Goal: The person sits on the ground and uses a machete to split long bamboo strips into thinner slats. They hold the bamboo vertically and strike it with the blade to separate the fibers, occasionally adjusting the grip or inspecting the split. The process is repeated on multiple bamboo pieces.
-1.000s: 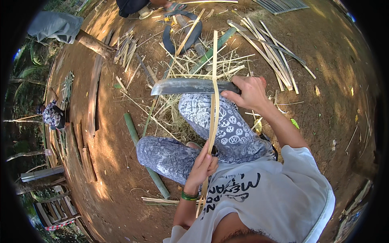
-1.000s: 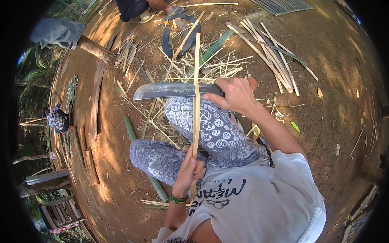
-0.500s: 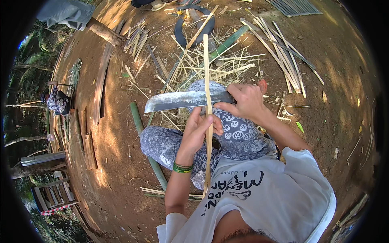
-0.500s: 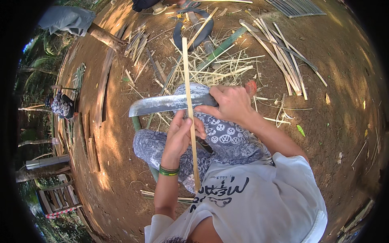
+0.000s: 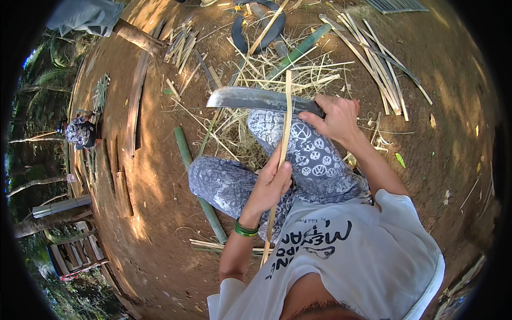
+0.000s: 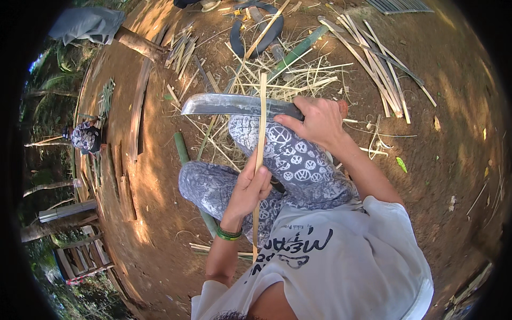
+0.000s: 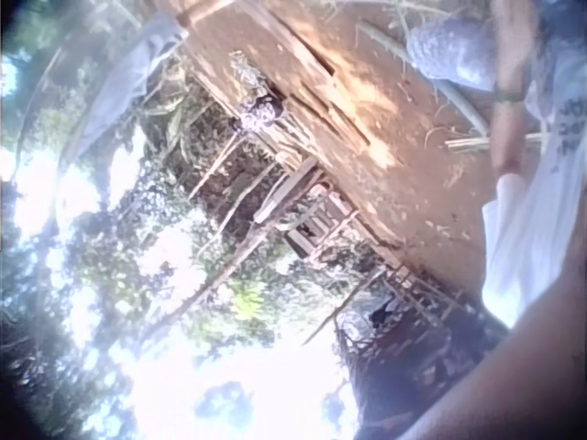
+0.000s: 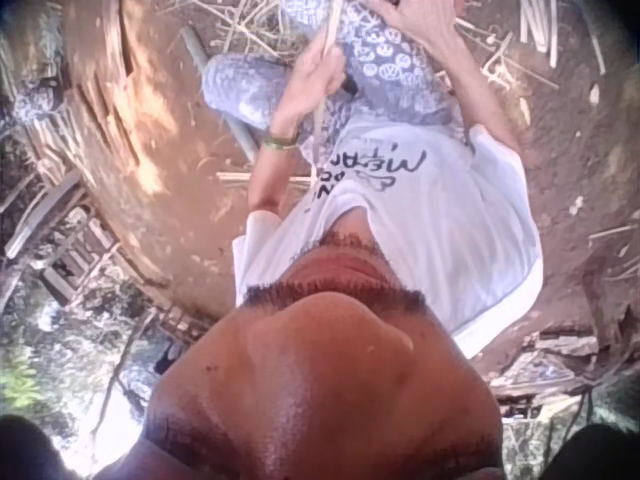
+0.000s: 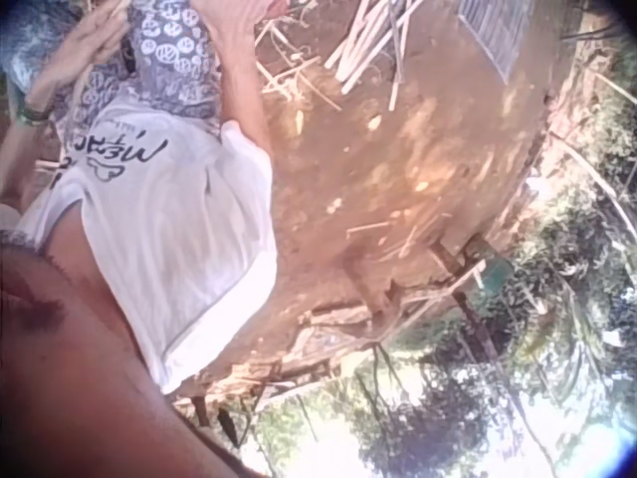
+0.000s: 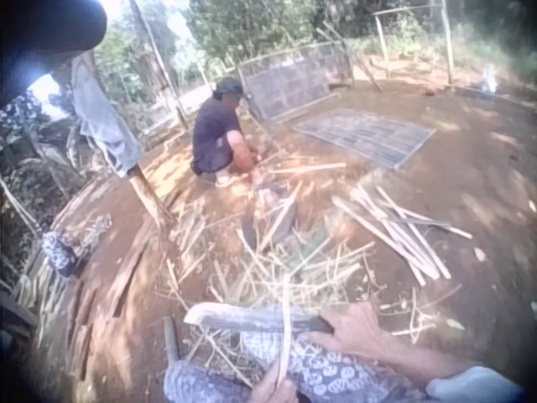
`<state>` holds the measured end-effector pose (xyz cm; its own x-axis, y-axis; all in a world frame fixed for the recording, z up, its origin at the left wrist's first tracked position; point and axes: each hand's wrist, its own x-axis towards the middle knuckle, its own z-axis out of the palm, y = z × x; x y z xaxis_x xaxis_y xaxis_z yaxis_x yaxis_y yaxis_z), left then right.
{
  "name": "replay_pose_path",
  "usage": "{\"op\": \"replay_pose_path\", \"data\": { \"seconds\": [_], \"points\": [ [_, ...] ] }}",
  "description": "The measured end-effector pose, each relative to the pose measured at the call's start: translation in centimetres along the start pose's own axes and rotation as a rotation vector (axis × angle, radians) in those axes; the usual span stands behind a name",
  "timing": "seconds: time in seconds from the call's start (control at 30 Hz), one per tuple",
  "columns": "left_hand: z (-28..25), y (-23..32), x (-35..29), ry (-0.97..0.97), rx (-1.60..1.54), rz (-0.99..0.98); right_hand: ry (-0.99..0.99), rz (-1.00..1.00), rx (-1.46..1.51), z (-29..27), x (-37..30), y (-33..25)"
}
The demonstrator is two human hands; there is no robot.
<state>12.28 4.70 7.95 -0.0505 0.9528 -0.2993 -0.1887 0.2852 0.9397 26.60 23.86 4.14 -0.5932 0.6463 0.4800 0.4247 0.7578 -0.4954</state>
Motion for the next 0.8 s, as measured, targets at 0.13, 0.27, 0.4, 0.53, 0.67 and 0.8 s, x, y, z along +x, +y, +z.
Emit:
{"op": "replay_pose_path", "data": {
  "seconds": [0.13,0.27,0.4,0.53,0.67,0.8],
  "points": [
    [-0.2,-0.5,-1.1,-0.016,-0.038,-0.032,0.027,-0.014,0.017,-0.6,0.2,-0.1],
    [-0.5,-0.8,-2.2,-0.026,-0.022,-0.018,0.068,-0.124,0.03,-0.3,0.2,0.3],
    [-0.6,-0.8,-3.7,-0.035,0.006,-0.016,0.097,-0.242,0.014,-0.9,1.1,0.7],
    [-1.3,-2.9,-6.5,-0.061,-0.081,-0.098,0.076,0.55,0.022,-3.4,4.2,7.1],
    [-1.1,-2.2,-6.0,-0.03,-0.154,-0.098,0.128,0.651,0.477,-4.9,4.2,7.6],
    [-0.8,-1.0,-3.8,-0.055,-0.194,-0.103,-0.178,0.768,0.944,-4.9,2.7,-1.7]
  ]
}}
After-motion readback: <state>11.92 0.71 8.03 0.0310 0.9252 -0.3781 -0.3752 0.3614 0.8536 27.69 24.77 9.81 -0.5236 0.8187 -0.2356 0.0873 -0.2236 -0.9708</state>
